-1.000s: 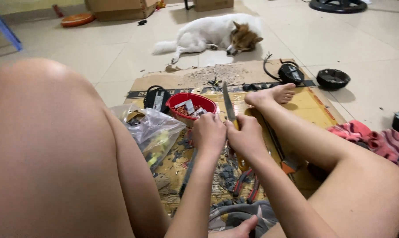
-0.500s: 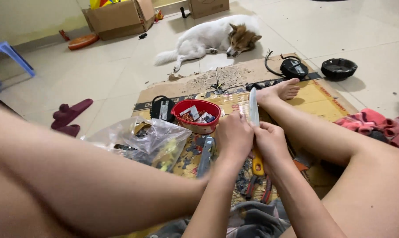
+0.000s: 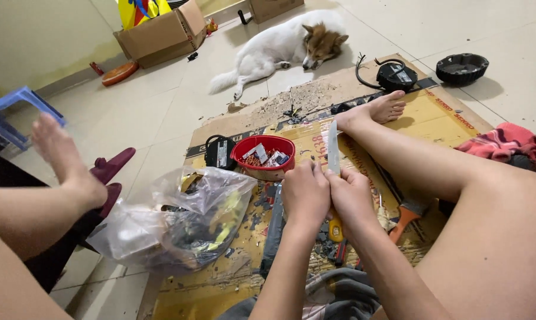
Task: Cleaning a circuit board by scraping off residue with a knife and brushing away debris.
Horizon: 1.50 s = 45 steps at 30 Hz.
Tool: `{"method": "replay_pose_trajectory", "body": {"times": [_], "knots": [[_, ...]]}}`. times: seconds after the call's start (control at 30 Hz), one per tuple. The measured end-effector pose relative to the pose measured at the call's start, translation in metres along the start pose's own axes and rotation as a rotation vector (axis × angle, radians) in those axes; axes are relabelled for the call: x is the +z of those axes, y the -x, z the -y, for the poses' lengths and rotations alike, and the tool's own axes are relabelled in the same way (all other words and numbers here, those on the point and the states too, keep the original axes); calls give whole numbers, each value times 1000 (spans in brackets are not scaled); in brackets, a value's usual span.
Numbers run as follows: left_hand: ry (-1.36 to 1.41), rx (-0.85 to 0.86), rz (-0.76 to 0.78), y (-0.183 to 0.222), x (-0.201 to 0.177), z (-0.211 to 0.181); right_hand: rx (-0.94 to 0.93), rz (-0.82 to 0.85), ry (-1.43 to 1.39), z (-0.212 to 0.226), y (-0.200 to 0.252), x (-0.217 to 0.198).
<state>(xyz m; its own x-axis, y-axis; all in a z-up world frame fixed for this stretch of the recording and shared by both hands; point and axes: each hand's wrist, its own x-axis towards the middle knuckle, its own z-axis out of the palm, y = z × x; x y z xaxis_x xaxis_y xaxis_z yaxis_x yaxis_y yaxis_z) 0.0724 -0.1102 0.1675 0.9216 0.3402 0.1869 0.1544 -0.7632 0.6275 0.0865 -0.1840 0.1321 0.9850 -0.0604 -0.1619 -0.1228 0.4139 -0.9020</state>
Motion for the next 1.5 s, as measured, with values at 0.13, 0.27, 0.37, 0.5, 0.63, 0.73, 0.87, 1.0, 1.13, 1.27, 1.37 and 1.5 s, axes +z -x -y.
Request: {"method": "replay_pose_trajectory", "body": {"times": [0.13, 0.27, 0.37, 0.5, 0.63, 0.73, 0.87, 1.0, 1.13, 1.27, 1.37, 1.5], "knots": [[-52, -3, 19, 4, 12, 0, 27, -26, 26, -28, -18, -12], [-77, -30, 63, 8, 20, 13, 55, -56, 47, -45, -18, -14], [-40, -33, 64, 9, 14, 21, 71, -52, 78, -38, -6, -6], [31, -42, 61, 11, 13, 36, 91, -47, 151, -29, 11, 6], [32, -66, 82, 11, 9, 68, 138, -66, 213, -49, 9, 1], [100, -99, 47, 15, -5, 105, 159, -71, 315, -62, 15, 7], [169, -153, -177, 21, -30, 155, -56, 5, 618, -82, 15, 12], [207, -247, -192, 36, -38, 201, -146, 31, 1162, -104, -7, -2], [209, -334, -182, 44, -15, 222, -127, 48, 1443, -98, 9, 19], [311, -184, -260, 49, 23, 220, -177, 167, 1423, -106, 3, 28], [361, -113, -208, 59, 30, 214, -194, 213, 1451, -108, 2, 33], [237, -29, -61, 70, 29, 210, -175, 213, 1397, -107, 13, 33]]}}
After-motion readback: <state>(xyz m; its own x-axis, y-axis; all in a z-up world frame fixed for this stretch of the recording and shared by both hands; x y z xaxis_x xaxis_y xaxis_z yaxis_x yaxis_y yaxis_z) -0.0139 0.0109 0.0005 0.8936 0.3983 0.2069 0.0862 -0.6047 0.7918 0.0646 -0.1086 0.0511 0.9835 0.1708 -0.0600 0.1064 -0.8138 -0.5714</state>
